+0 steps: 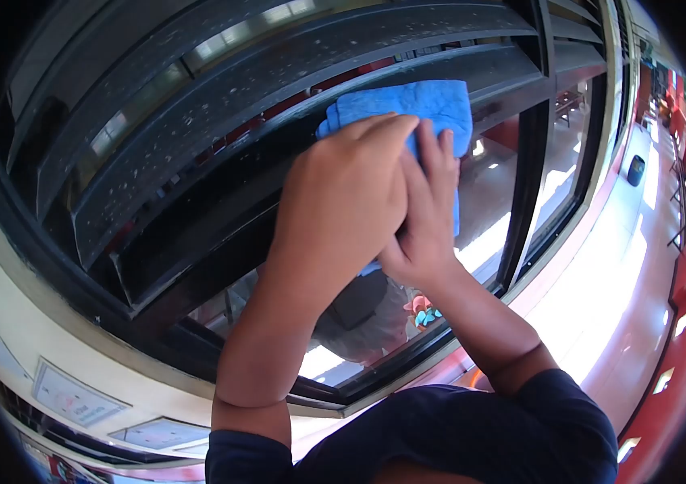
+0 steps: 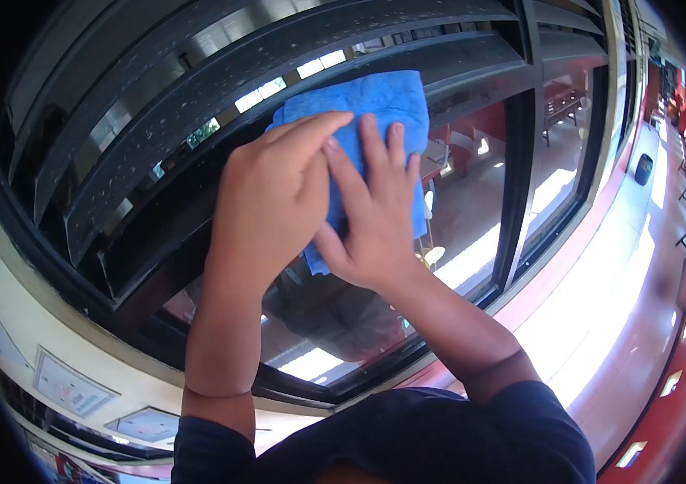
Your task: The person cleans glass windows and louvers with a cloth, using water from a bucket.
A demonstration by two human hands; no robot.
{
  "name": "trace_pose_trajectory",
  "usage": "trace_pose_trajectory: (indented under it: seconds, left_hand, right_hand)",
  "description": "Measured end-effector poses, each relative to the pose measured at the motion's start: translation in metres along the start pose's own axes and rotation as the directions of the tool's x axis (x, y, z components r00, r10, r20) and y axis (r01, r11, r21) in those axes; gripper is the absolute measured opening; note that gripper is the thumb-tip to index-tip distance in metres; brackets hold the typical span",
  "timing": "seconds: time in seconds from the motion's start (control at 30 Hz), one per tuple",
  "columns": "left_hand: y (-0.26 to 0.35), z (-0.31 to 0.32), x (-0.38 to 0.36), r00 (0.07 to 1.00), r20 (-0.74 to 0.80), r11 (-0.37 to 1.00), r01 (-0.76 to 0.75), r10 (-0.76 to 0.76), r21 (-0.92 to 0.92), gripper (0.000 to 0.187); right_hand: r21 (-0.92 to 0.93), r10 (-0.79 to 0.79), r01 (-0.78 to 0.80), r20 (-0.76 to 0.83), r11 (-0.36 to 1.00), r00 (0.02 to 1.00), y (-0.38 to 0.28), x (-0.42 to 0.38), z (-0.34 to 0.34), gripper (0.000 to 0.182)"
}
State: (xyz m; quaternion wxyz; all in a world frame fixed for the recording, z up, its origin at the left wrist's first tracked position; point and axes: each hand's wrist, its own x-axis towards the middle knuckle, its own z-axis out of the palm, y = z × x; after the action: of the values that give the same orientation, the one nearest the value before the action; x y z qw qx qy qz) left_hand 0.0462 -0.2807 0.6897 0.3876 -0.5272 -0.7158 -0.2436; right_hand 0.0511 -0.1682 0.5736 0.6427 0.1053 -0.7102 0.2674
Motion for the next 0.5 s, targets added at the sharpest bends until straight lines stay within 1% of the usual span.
trace_pose_trajectory:
  seconds: [0.03,0.07,0.1,0.13,0.17,0.23,0.3,0.37,0.4,0.5]
  left_hand:
    - [-0.001,-0.009,-0.002,0.999,-0.034,0.999,0.005,-0.007,-0.05,0.025]
    - [-0.003,-0.022,-0.008,0.988,-0.127,0.996,-0.087,0.088,0.012,0.024]
    - [-0.005,-0.036,-0.015,0.957,-0.217,0.981,-0.177,0.19,0.081,0.023]
    - [-0.004,-0.053,-0.028,0.937,-0.258,0.967,-0.197,0.235,0.163,0.023]
    - [-0.003,-0.07,-0.045,0.913,-0.297,0.948,-0.212,0.279,0.238,0.023]
    - [-0.016,-0.091,-0.082,0.849,-0.423,0.937,-0.208,0.315,0.281,0.024]
    - [-0.042,-0.1,-0.112,0.816,-0.504,0.949,-0.161,0.283,0.272,0.025]
    - [-0.049,-0.096,-0.113,0.868,-0.441,0.922,-0.049,0.23,0.385,0.027]
    - [-0.051,-0.093,-0.113,0.89,-0.413,0.897,0.009,0.194,0.442,0.028]
    - [-0.048,-0.092,-0.111,0.934,-0.269,0.794,-0.024,0.234,0.608,0.028]
  right_hand:
    - [-0.104,0.039,-0.039,-0.004,0.994,0.999,-0.005,0.005,0.013,0.071]
    - [-0.141,-0.002,-0.006,-0.054,0.99,0.999,-0.005,0.005,0.026,0.069]
    - [-0.035,0.023,-0.029,-0.168,0.999,0.986,-0.01,0.008,0.031,0.058]
    - [-0.021,-0.02,0.015,-0.214,1.0,0.977,-0.006,0.006,0.038,0.051]
    - [-0.015,-0.061,0.06,-0.257,0.998,0.964,-0.001,0.003,0.044,0.044]
    - [-0.003,-0.059,0.06,-0.282,0.998,0.958,-0.003,0.005,0.046,0.037]
    - [0.005,-0.059,0.062,-0.27,0.998,0.961,-0.004,0.002,0.044,0.034]
    - [0.008,-0.075,0.078,-0.23,0.997,0.97,0.0,0.001,0.04,0.034]
    - [0.037,-0.106,0.117,-0.223,0.992,0.969,0.006,0.0,0.039,0.035]
    - [0.015,-0.213,0.216,-0.132,0.976,0.968,0.032,-0.012,0.034,0.044]
